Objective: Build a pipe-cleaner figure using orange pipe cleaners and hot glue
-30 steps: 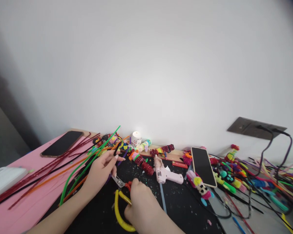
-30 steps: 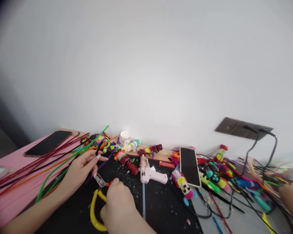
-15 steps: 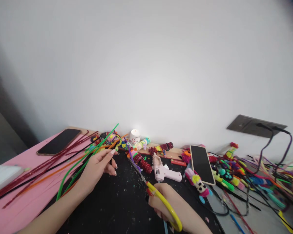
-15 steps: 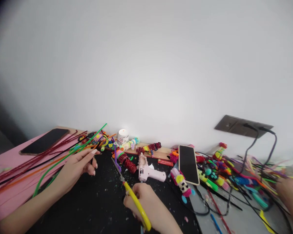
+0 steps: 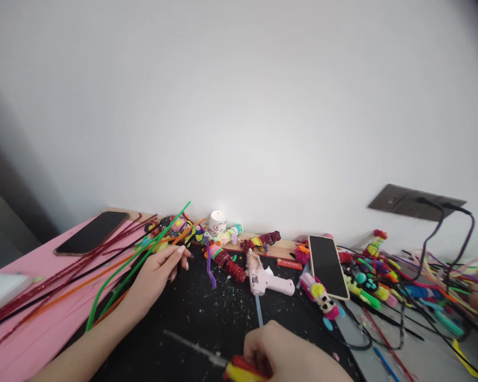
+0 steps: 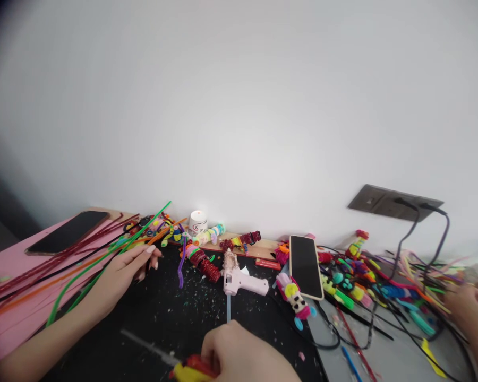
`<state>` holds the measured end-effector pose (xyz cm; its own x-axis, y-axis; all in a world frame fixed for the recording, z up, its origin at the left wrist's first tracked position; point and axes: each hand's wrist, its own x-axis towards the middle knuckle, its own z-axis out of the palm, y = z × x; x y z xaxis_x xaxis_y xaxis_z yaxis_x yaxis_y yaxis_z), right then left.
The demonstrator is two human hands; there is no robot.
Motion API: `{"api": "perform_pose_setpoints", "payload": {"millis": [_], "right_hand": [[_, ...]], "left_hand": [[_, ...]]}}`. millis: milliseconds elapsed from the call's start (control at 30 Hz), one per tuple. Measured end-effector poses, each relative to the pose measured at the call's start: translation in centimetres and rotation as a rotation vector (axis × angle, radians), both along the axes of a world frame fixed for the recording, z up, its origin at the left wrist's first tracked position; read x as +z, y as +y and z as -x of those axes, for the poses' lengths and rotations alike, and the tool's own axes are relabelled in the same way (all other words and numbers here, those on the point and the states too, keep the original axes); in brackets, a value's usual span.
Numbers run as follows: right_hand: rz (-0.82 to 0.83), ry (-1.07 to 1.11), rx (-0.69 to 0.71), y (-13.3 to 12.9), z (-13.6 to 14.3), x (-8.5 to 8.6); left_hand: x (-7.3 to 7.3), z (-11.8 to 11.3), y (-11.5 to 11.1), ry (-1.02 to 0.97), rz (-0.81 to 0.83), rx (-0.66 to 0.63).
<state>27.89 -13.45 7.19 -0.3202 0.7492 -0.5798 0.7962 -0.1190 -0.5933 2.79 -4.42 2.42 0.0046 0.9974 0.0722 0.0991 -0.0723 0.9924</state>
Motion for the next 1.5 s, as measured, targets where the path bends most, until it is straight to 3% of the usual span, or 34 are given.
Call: {"api": "perform_pose_setpoints", "payload": {"millis": [133, 233, 367, 500, 567, 800, 967, 1033, 1167, 1267, 1433, 1500], "right_hand": [[-0.138, 0.305, -0.196, -0.1, -1.4, -0.5], [-0.291, 0.475, -0.326, 0.4, -1.6, -1.2], [-0.307, 0.526, -0.393, 1.2, -1.2, -2.1], [-0.338, 0.551, -0.459, 1.4, -1.0, -3.2], [-0.321, 0.549, -0.496, 1.4, -1.1, -3.4], [-0.249, 0.505, -0.524, 1.7, -2.1, -2.8], [-0.227, 0.520, -0.510, 1.7, -1.8, -2.9], [-0.220, 0.528, -0.504, 1.5, -1.5, -3.1], [-0.232, 0.535, -0.509, 1.3, -0.9, -3.3], [-0.203, 0.549, -0.474, 1.2, -0.6, -3.2], [-0.198, 0.572, -0.433, 1.0, 0.5, -3.4], [-0.213, 0.586, -0.421, 0.8, 1.0, -3.7]], "left_hand": [[0.6, -0.2, -0.6, -0.125, 0.059, -0.015], [1.3, -0.8, -1.3, 0.001, -0.020, -0.076], [1.3, -2.2, -2.0, 0.134, -0.054, -0.262], [0.3, -3.0, -1.9, 0.023, 0.097, -0.358], [-0.1, -2.7, -1.5, 0.040, 0.088, -0.311], [0.0, 1.5, 0.8, 0.198, -0.078, 0.090], [-0.1, 2.8, 1.4, 0.612, -0.212, 0.148], [0.0, 2.7, 1.4, 0.664, -0.308, 0.145], [0.8, 2.3, 0.8, 0.542, -0.464, 0.255], [1.7, 2.0, 0.2, 0.359, -0.326, 0.235], [2.0, 0.7, -1.0, -0.160, 0.048, -0.077], [1.7, -0.2, -1.6, -0.245, 0.154, -0.191]]}}
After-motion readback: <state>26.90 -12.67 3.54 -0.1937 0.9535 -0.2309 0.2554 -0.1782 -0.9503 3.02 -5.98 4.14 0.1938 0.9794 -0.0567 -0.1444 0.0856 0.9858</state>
